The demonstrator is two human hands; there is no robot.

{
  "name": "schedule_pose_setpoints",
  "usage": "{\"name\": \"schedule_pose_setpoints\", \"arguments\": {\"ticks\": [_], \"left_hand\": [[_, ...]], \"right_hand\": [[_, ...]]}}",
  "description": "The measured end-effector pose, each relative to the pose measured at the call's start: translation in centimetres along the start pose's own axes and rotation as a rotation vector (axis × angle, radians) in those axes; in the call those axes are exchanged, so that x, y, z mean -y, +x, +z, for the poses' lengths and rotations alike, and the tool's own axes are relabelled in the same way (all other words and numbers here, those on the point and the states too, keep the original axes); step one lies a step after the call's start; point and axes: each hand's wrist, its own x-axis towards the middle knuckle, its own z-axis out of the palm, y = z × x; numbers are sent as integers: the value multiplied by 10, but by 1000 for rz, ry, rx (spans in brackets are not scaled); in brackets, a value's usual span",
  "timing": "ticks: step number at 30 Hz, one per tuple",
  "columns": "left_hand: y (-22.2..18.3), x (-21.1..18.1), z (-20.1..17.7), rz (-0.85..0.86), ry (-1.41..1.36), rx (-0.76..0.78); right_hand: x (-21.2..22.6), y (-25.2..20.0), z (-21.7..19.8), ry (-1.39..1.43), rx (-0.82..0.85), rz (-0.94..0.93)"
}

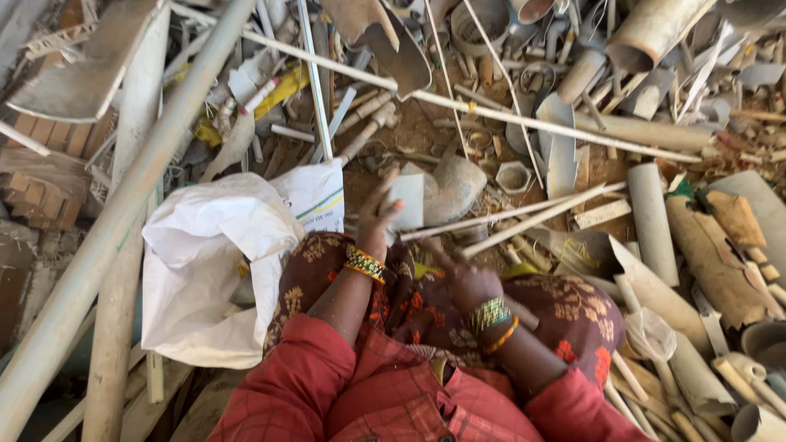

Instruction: The person uses a red blade to scrape debris off the surfaces and interiors of various plastic PVC pipes and fittings while sitting amidst a large pile of scrap materials.

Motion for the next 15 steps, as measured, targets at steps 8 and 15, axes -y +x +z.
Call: {"name": "schedule_pose_setpoints", "arguments": {"ticks": [8,15], "left_hand": [[-6,-16,-9,2,-316,-58],[-7,-6,-7,56,-99,-3]], "right_hand": [[11,-20,22,-80,1,-80],[16,-14,9,-71,151,11]]}}
